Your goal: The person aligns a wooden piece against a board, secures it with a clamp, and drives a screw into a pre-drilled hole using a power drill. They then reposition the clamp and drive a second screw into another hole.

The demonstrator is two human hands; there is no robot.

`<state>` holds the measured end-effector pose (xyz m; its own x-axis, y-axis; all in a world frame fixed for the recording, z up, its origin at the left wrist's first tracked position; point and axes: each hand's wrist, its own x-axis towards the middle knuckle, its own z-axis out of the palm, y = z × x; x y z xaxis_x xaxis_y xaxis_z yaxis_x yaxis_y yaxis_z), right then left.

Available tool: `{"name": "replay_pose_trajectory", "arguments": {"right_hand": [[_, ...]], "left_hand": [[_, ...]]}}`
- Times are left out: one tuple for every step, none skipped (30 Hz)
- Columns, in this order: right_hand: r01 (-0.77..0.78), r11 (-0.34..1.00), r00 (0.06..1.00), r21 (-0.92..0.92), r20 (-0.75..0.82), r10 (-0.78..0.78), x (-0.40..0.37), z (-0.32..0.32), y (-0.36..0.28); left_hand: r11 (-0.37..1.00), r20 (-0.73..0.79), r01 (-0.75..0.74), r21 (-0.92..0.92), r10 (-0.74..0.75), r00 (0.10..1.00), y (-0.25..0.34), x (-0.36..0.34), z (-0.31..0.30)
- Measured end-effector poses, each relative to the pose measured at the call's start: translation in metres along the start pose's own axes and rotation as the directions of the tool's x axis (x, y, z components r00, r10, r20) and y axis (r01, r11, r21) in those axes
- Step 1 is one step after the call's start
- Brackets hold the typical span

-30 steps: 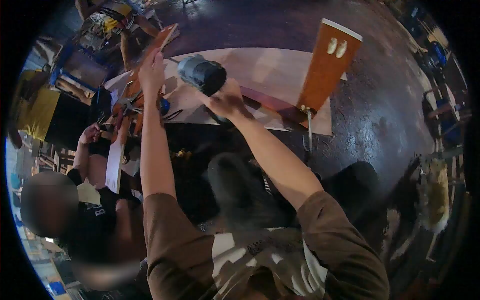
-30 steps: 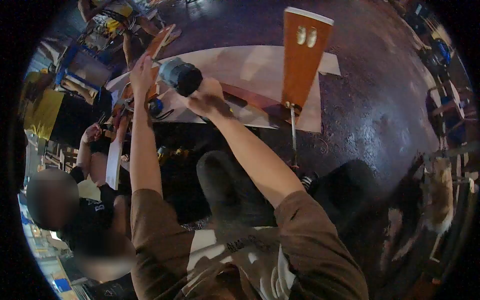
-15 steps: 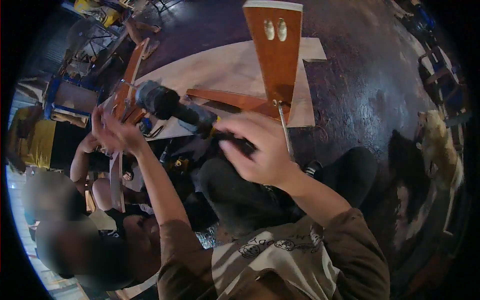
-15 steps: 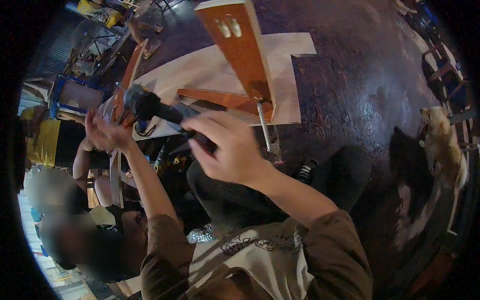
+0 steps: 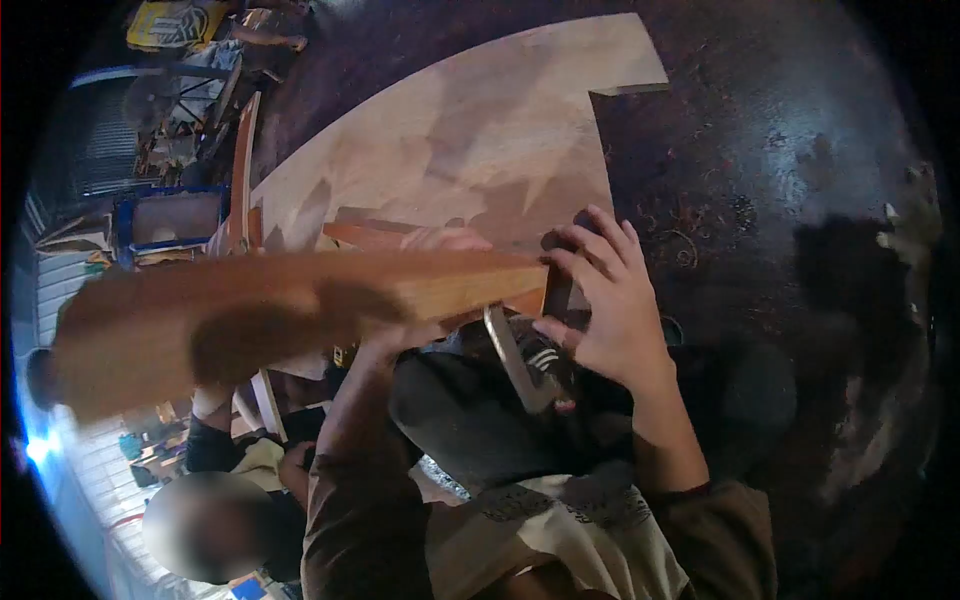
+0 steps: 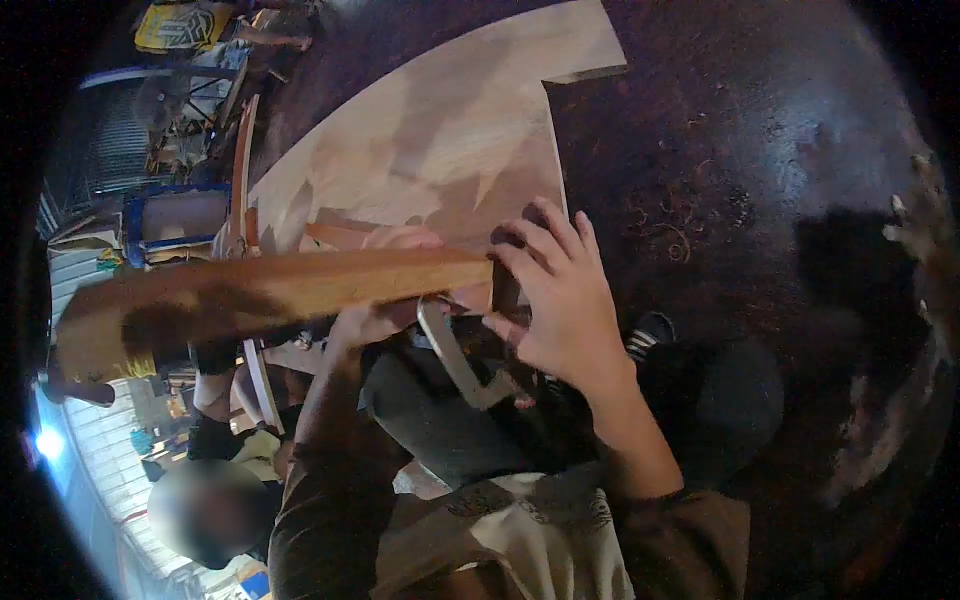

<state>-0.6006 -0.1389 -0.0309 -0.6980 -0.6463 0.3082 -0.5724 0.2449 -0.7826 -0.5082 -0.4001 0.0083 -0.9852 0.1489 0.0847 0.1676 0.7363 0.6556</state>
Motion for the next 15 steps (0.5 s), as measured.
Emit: {"name": "replay_pose_trajectory", "arguments": {"right_hand": [[-0.009,1.000,1.000,0.023,0.003,0.009,-0.001,0.004,0.003],[-0.028,0.994,0.999,0.110,-0.029,0.032,-0.002,0.009,0.005],[-0.043,0.980,0.997,0.195,-0.059,0.056,-0.002,0.012,0.009],[-0.044,0.985,0.997,0.169,-0.057,0.054,-0.001,0.011,0.010],[-0.053,0.981,0.997,0.188,-0.050,0.064,0.001,0.011,0.013],[-0.062,0.976,0.997,0.207,-0.038,0.072,0.003,0.011,0.015],[-0.067,0.972,0.997,0.224,-0.024,0.075,0.003,0.011,0.016],[-0.078,0.967,0.996,0.241,-0.028,0.087,0.005,0.012,0.016],[-0.078,0.964,0.996,0.255,-0.018,0.085,0.006,0.013,0.017],[-0.083,0.961,0.995,0.265,-0.024,0.093,0.005,0.014,0.018],[-0.089,0.958,0.995,0.273,-0.029,0.100,0.006,0.015,0.018],[-0.085,0.956,0.995,0.281,-0.020,0.095,0.006,0.014,0.018],[-0.087,0.964,0.995,0.252,-0.018,0.094,0.006,0.014,0.018],[-0.088,0.971,0.995,0.223,-0.017,0.094,0.006,0.014,0.018],[-0.085,0.969,0.996,0.230,-0.012,0.090,0.006,0.014,0.018]], "left_hand": [[0.976,0.225,-0.026,0.216,-0.023,0.974,0.008,0.016,-0.014],[0.909,0.431,-0.104,0.404,-0.089,0.898,0.008,0.027,-0.022],[0.908,0.440,-0.093,0.408,-0.106,0.892,-0.003,0.025,-0.016],[0.923,0.287,-0.148,0.356,0.043,0.957,-0.015,0.018,-0.007],[0.926,0.114,-0.210,0.314,0.182,0.977,-0.025,0.012,-0.001],[0.933,0.088,-0.174,0.314,0.154,0.984,-0.026,0.011,0.001],[0.934,0.092,-0.159,0.320,0.136,0.986,-0.030,0.011,0.000],[0.952,0.111,-0.136,0.275,0.109,0.988,-0.034,0.011,-0.002],[0.967,0.130,-0.111,0.229,0.083,0.988,-0.037,0.011,-0.003],[0.967,0.128,-0.097,0.236,0.068,0.989,-0.039,0.009,-0.002],[0.983,0.087,-0.042,0.178,0.027,0.996,-0.040,0.006,0.000],[0.993,0.045,0.009,0.118,-0.015,0.999,-0.037,0.007,0.002],[0.992,0.041,0.020,0.123,-0.025,0.999,-0.034,0.009,0.004],[0.992,0.021,0.020,0.128,-0.023,1.000,-0.028,0.010,0.005],[0.991,0.002,0.020,0.134,-0.020,1.000,-0.024,0.012,0.005]]}}
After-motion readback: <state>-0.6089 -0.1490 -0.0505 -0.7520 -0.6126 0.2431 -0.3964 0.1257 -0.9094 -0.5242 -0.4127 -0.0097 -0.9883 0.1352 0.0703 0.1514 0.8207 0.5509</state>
